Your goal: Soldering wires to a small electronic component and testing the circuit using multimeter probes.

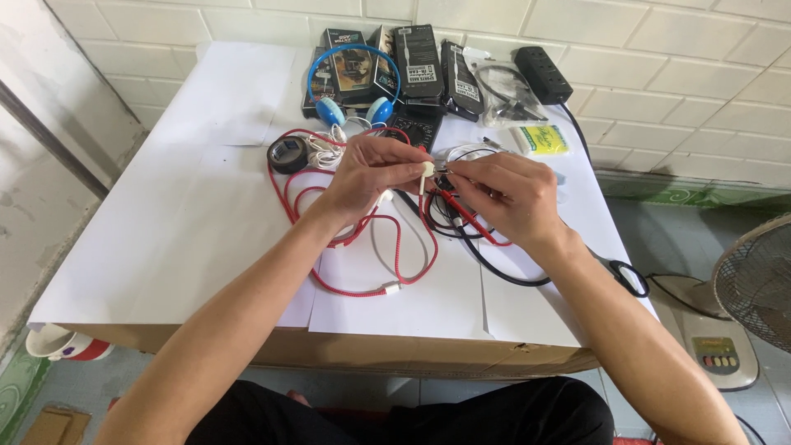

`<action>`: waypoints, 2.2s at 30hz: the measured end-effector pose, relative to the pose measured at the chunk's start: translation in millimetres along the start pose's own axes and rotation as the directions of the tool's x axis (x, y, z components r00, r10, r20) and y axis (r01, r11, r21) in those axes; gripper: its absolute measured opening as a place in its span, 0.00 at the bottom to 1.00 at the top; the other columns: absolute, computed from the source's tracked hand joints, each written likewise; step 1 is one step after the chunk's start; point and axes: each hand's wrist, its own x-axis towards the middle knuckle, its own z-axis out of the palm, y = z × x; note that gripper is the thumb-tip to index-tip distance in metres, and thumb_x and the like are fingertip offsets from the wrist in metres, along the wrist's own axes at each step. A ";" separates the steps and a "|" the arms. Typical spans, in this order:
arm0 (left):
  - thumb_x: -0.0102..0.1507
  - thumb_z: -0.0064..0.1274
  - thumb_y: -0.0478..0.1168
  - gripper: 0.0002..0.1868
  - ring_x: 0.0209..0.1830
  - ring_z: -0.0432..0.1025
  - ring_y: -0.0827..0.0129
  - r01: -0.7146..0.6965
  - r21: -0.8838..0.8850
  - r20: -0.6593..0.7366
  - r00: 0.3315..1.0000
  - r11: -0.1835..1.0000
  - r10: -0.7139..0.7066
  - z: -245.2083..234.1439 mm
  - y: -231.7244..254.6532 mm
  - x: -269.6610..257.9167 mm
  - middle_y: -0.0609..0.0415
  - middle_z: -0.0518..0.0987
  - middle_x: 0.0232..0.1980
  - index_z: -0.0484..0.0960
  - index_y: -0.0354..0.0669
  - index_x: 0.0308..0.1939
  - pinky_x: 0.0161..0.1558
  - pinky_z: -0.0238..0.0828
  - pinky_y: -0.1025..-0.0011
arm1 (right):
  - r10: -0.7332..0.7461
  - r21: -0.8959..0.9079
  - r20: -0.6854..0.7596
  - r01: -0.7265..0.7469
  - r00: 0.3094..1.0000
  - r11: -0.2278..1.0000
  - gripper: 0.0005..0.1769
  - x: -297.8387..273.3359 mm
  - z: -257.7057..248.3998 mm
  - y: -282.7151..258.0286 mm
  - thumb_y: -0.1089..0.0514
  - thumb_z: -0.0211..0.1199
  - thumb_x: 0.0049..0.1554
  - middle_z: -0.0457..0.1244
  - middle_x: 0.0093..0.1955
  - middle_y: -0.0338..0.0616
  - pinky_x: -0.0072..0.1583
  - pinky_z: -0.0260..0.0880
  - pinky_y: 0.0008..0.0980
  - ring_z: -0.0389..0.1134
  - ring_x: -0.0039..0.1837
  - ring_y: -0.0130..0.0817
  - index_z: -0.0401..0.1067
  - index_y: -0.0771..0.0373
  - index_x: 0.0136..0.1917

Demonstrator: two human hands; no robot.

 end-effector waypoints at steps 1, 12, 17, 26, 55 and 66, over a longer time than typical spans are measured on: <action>0.61 0.62 0.30 0.09 0.42 0.84 0.52 -0.001 0.000 0.001 1.000 1.000 0.001 -0.8 -0.9 1.3 0.42 0.87 0.43 0.89 0.39 0.45 0.46 0.84 0.62 | -0.001 -0.001 0.000 0.001 1.000 1.000 0.07 -0.3 0.1 0.4 0.71 0.72 0.56 0.71 0.41 0.60 0.42 0.74 0.32 0.73 0.39 0.45 0.83 0.71 0.50; 0.62 0.61 0.30 0.09 0.42 0.84 0.51 -0.004 -0.057 0.032 0.999 0.998 0.005 0.2 -0.3 -0.8 0.40 0.87 0.44 0.88 0.38 0.46 0.46 0.84 0.63 | -0.005 0.021 0.000 0.005 1.000 1.000 0.06 0.3 1.4 -2.7 0.71 0.70 0.57 0.71 0.41 0.60 0.36 0.68 0.28 0.70 0.35 0.42 0.82 0.72 0.49; 0.62 0.61 0.29 0.09 0.41 0.84 0.52 -0.015 -0.077 0.043 0.999 0.997 0.018 -2.3 -2.5 0.5 0.40 0.87 0.43 0.88 0.37 0.47 0.45 0.84 0.63 | 0.017 0.026 -0.008 -0.017 1.000 1.000 0.06 -1.5 -0.6 -3.1 0.71 0.69 0.57 0.71 0.41 0.59 0.34 0.66 0.27 0.68 0.33 0.39 0.82 0.73 0.50; 0.62 0.61 0.30 0.09 0.42 0.84 0.50 -0.011 -0.083 0.055 0.998 0.996 0.015 -2.2 -0.4 0.7 0.40 0.87 0.43 0.89 0.38 0.46 0.46 0.84 0.63 | 0.017 0.039 0.012 -0.017 1.000 0.999 0.06 4.7 -3.0 -8.1 0.72 0.69 0.58 0.70 0.42 0.62 0.35 0.67 0.30 0.69 0.34 0.42 0.81 0.75 0.50; 0.56 0.69 0.30 0.12 0.39 0.84 0.54 -0.016 0.025 -0.101 0.995 1.000 0.018 -3.2 -6.7 2.5 0.41 0.87 0.40 0.88 0.35 0.43 0.41 0.85 0.67 | 0.471 -0.008 -0.067 -0.472 0.880 0.881 0.05 -16.3 -2.0 13.9 0.66 0.72 0.60 0.70 0.39 0.53 0.40 0.69 0.36 0.70 0.38 0.46 0.83 0.65 0.51; 0.55 0.70 0.32 0.12 0.37 0.85 0.53 -0.029 0.017 -0.131 0.991 0.999 0.031 -4.7 -2.1 2.7 0.39 0.86 0.39 0.89 0.35 0.43 0.41 0.87 0.64 | 0.774 -0.262 0.241 -0.728 0.586 0.633 0.13 -0.3 -62.2 18.1 0.59 0.68 0.57 0.71 0.44 0.56 0.54 0.67 0.48 0.71 0.47 0.51 0.81 0.64 0.55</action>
